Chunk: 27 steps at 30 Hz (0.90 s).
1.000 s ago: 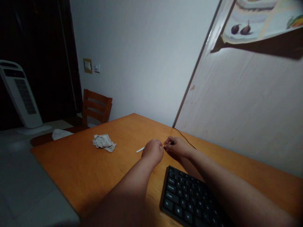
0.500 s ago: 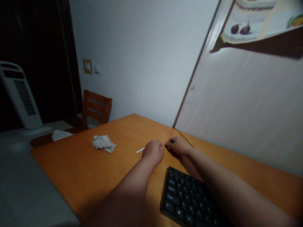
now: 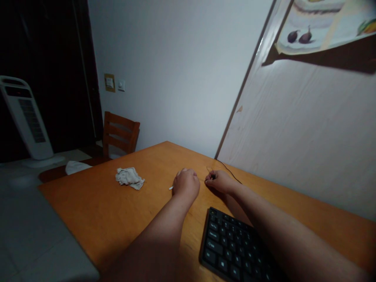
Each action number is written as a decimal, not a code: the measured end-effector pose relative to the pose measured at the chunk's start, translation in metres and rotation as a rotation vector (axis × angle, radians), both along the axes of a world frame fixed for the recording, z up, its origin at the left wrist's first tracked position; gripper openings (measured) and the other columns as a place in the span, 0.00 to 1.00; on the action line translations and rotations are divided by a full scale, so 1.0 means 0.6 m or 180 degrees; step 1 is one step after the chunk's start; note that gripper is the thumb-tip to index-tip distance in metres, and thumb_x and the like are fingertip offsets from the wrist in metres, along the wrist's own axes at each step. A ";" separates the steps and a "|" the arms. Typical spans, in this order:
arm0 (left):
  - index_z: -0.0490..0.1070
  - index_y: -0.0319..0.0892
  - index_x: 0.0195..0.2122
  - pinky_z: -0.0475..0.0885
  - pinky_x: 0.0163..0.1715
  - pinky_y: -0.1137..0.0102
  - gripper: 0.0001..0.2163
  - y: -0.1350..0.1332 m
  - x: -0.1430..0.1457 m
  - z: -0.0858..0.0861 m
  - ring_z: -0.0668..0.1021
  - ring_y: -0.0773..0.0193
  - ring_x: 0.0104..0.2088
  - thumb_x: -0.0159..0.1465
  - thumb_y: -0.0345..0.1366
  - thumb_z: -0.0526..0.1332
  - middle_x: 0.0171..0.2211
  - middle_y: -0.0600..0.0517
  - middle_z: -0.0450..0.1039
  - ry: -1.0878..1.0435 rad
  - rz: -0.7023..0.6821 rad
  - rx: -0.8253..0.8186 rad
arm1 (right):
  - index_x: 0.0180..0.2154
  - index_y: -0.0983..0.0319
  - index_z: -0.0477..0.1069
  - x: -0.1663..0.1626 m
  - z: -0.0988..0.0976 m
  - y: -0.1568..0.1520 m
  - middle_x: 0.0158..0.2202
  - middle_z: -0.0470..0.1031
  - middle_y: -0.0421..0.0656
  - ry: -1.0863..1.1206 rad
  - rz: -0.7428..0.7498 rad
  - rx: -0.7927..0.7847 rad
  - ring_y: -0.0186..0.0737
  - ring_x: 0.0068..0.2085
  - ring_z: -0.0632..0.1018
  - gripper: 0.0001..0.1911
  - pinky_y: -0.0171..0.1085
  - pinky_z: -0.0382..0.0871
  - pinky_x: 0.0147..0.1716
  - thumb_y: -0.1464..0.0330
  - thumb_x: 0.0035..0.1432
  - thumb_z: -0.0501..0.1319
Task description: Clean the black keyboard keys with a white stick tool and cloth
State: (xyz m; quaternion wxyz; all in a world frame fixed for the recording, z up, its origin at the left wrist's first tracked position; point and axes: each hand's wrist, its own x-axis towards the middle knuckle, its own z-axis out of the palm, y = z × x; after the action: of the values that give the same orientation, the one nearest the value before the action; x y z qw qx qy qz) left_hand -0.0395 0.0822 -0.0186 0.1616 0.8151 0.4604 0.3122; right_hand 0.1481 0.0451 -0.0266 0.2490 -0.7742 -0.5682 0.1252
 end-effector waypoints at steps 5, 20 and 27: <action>0.79 0.48 0.39 0.69 0.45 0.59 0.12 -0.002 -0.012 0.008 0.76 0.49 0.48 0.65 0.36 0.55 0.44 0.45 0.78 0.0136 0.0304 0.0027 | 0.27 0.61 0.73 -0.007 0.005 0.003 0.24 0.75 0.38 0.0025 -0.0039 0.0020 0.33 0.26 0.73 0.03 0.31 0.61 0.26 0.70 0.49 0.66; 0.75 0.46 0.44 0.66 0.50 0.54 0.11 0.006 -0.028 0.014 0.73 0.44 0.56 0.61 0.34 0.59 0.52 0.40 0.75 0.0867 0.0390 -0.0380 | 0.33 0.61 0.66 -0.026 0.125 -0.139 0.32 0.74 0.43 0.1057 -0.0435 0.0722 0.35 0.28 0.74 0.03 0.33 0.63 0.24 0.70 0.54 0.57; 0.77 0.45 0.43 0.71 0.43 0.60 0.11 0.004 -0.031 0.014 0.78 0.47 0.49 0.60 0.34 0.60 0.48 0.39 0.77 0.0924 0.0129 -0.0313 | 0.40 0.64 0.75 -0.060 0.145 -0.258 0.45 0.78 0.52 0.2244 -0.0630 0.1247 0.39 0.32 0.78 0.15 0.34 0.65 0.22 0.60 0.61 0.59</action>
State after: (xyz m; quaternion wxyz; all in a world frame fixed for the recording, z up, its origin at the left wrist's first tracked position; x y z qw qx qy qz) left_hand -0.0581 0.0845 -0.0099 0.1267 0.8333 0.5100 0.1714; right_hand 0.1122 -0.1098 0.0605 0.5818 -0.6728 -0.3841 0.2477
